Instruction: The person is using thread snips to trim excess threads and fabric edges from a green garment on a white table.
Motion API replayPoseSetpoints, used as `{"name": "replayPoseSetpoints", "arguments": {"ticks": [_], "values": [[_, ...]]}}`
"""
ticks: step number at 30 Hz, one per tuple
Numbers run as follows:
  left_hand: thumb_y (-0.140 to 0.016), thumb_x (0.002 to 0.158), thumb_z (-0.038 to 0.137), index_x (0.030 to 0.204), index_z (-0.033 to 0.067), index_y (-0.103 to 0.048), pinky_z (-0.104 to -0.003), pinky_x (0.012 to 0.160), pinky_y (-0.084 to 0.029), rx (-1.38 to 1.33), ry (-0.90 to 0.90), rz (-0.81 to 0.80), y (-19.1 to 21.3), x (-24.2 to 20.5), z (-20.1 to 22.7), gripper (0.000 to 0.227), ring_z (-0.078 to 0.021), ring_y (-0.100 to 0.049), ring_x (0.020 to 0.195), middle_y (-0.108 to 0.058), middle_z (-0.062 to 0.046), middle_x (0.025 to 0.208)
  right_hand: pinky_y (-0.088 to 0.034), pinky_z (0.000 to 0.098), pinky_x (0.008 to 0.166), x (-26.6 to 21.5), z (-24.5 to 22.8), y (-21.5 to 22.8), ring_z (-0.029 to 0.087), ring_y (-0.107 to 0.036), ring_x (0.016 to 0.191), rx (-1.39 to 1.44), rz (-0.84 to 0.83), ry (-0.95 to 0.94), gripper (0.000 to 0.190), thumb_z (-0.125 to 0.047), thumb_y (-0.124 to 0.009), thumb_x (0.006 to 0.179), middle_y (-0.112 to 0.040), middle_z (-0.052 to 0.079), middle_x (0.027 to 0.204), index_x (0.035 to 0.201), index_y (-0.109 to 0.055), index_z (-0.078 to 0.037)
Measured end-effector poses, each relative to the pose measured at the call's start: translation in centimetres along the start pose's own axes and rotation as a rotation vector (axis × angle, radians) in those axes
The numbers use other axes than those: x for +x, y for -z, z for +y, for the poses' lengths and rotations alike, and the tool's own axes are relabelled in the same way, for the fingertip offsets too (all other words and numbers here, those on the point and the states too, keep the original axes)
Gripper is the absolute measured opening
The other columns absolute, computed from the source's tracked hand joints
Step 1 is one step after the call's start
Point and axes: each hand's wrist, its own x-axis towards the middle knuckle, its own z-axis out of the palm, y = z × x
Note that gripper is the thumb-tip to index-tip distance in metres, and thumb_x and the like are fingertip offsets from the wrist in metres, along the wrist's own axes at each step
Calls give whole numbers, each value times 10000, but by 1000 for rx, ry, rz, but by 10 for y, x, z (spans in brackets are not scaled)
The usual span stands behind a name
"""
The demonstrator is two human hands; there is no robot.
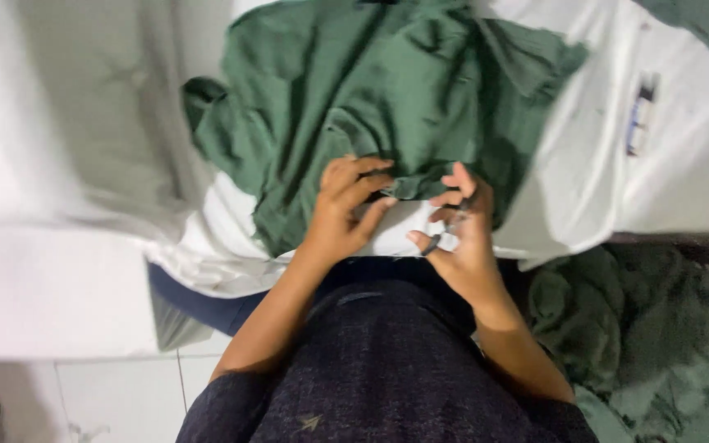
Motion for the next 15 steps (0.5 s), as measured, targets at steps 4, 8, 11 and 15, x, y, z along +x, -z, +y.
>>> {"name": "replayPoseSetpoints", "arguments": {"ticks": [4, 8, 11, 15], "values": [[-687, 942, -5, 1125, 28, -733, -492, 968, -538, 35, 12, 186, 28, 4, 7, 191, -379, -716, 1023, -738, -141, 1060, -588, 353, 852, 21, 9, -3, 301, -650, 1031, -54, -41, 53, 556, -39, -861, 828, -478, 186, 1294, 1283, -567, 88], [-609, 912, -154, 1155, 28, -678, -473, 914, -497, 344, 48, 419, 93, -1, -21, 311, -374, -671, 931, -683, -147, 1005, -590, 333, 831, 26, 37, -19, 265, -664, 907, 59, 28, 14, 456, 47, -849, 838, -568, 206, 1205, 1192, -565, 98], [-678, 947, -74, 1307, -41, -587, -575, 964, -455, 705, 155, 513, 127, -4, -58, 374, -487, -593, 1075, -612, -246, 1117, -570, 302, 820, 24, 46, -25, 202, -642, 885, 41, 80, -30, 451, 49, -872, 824, -630, 188, 1144, 1158, -571, 83], [-724, 990, 209, 1267, -88, -614, -624, 838, -540, 632, 592, 463, 133, 0, -93, 420, -539, -677, 983, -699, -327, 1028, -565, 365, 804, 17, 55, -24, 262, -654, 910, -1, 107, 61, 431, 39, -858, 856, -589, 201, 1094, 1147, -543, 68]]}}
